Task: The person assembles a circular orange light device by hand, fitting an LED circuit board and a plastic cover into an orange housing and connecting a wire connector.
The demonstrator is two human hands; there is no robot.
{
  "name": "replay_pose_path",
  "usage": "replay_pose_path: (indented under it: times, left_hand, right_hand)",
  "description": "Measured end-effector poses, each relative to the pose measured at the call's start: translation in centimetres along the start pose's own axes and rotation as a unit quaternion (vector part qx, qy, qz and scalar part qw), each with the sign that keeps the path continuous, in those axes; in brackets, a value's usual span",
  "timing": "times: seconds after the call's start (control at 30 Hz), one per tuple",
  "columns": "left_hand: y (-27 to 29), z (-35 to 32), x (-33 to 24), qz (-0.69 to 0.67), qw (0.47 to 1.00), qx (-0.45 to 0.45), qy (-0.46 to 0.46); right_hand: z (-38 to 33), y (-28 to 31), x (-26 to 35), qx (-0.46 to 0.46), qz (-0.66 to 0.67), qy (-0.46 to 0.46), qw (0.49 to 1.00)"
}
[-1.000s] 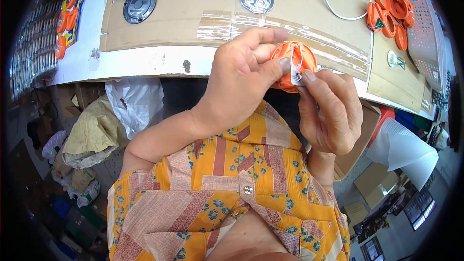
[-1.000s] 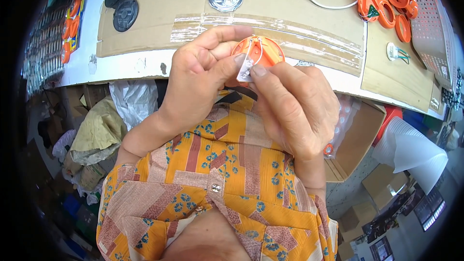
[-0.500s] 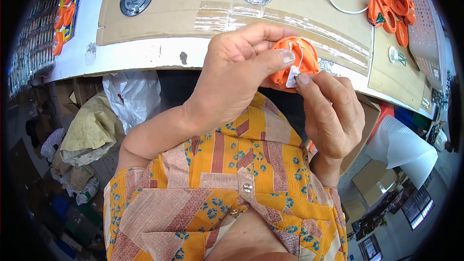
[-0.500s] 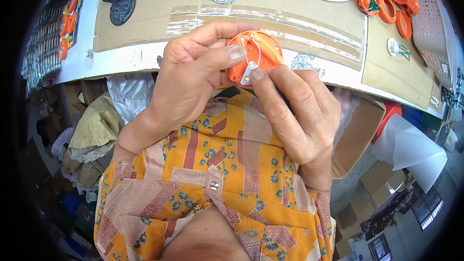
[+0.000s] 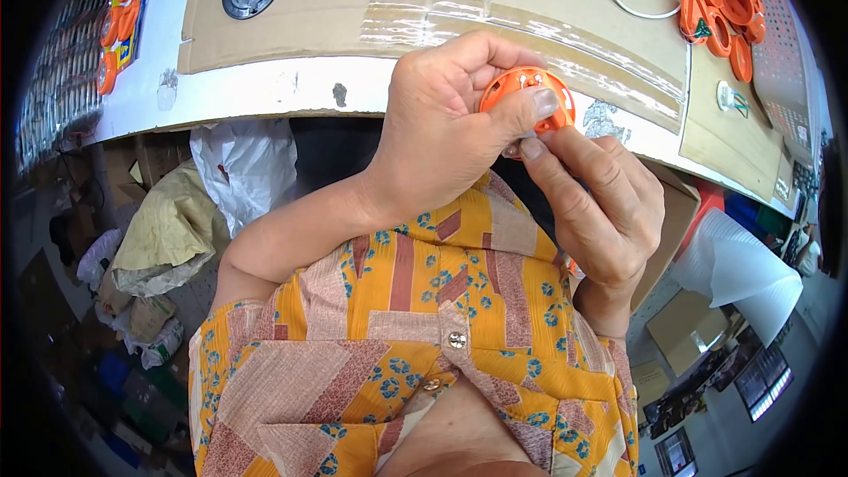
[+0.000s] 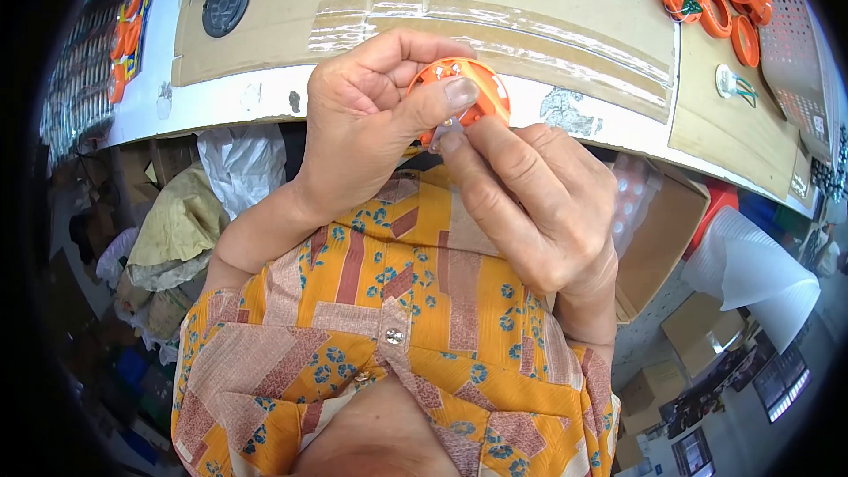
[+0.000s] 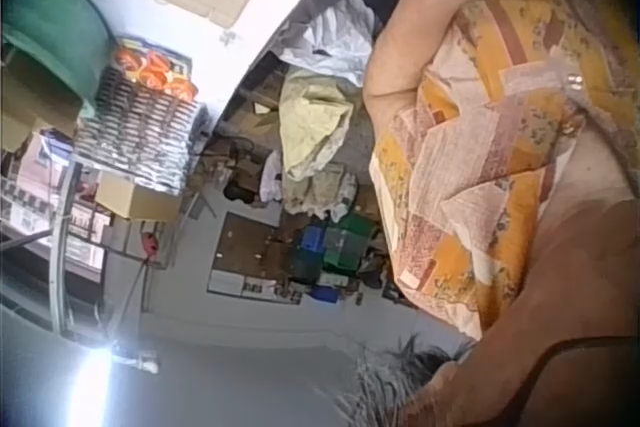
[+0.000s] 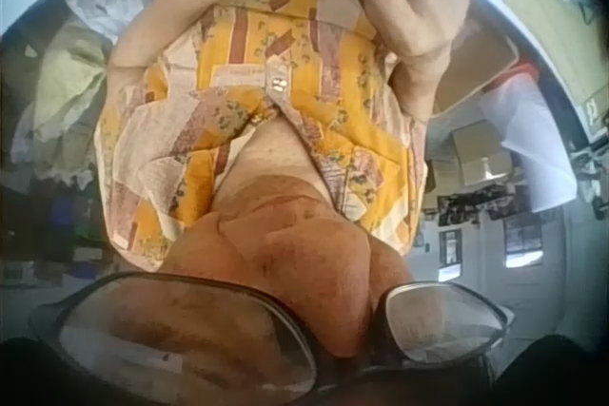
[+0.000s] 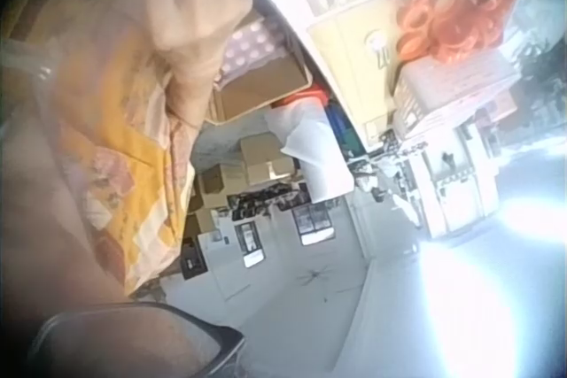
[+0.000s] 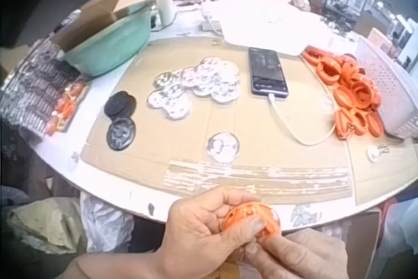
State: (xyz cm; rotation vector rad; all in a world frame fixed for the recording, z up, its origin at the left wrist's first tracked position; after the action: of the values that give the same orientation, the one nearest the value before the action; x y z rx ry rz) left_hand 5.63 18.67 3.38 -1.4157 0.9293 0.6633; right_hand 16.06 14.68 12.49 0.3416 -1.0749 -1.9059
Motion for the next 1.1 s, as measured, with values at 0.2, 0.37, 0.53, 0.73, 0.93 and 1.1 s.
replay_pose_path:
  times: [0.2,0.37,0.53,0.73,0.93,1.1]
  left_hand:
    - [0.1,-0.2,-0.1,0.013,1.000,-0.025,-0.008]
    - [0.0,-0.2,-0.3,0.093,0.995,-0.005,-0.034]
    - [0.1,-0.2,0.0,0.082,0.996,-0.020,-0.017]
    - [0.4,0.3,-0.2,0.056,0.998,0.011,0.000]
    - [0.1,-0.3,-0.2,0.059,0.998,0.011,-0.025]
    - [-0.1,-0.3,-0.8,0.066,0.997,-0.001,-0.045]
  right_hand:
    - [-0.2,0.0,0.2,-0.008,-0.003,0.022,1.000]
    - [-0.4,-0.1,0.1,-0.012,0.013,0.002,1.000]
    - [-0.5,-0.4,-0.5,-0.005,0.024,-0.020,0.999]
    - [-0.7,-0.1,-0.9,0.008,0.029,-0.049,0.998]
    - [-0.8,-0.6,-1.6,0.038,0.037,-0.102,0.993]
    - [-0.7,-0.7,-1.6,0.040,0.041,-0.114,0.992]
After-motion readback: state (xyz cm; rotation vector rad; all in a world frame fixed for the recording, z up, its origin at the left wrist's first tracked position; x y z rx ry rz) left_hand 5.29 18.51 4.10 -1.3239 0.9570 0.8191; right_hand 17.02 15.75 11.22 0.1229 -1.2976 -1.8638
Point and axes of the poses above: each hand's wrist, its own z-axis towards the middle knuckle, its own y-axis out of the back of the hand, x = y × z, the point moved 10 cm from there along z, towards the middle knuckle, and after that the axes turned 12 degrees about -z, right-handed, at the moved point
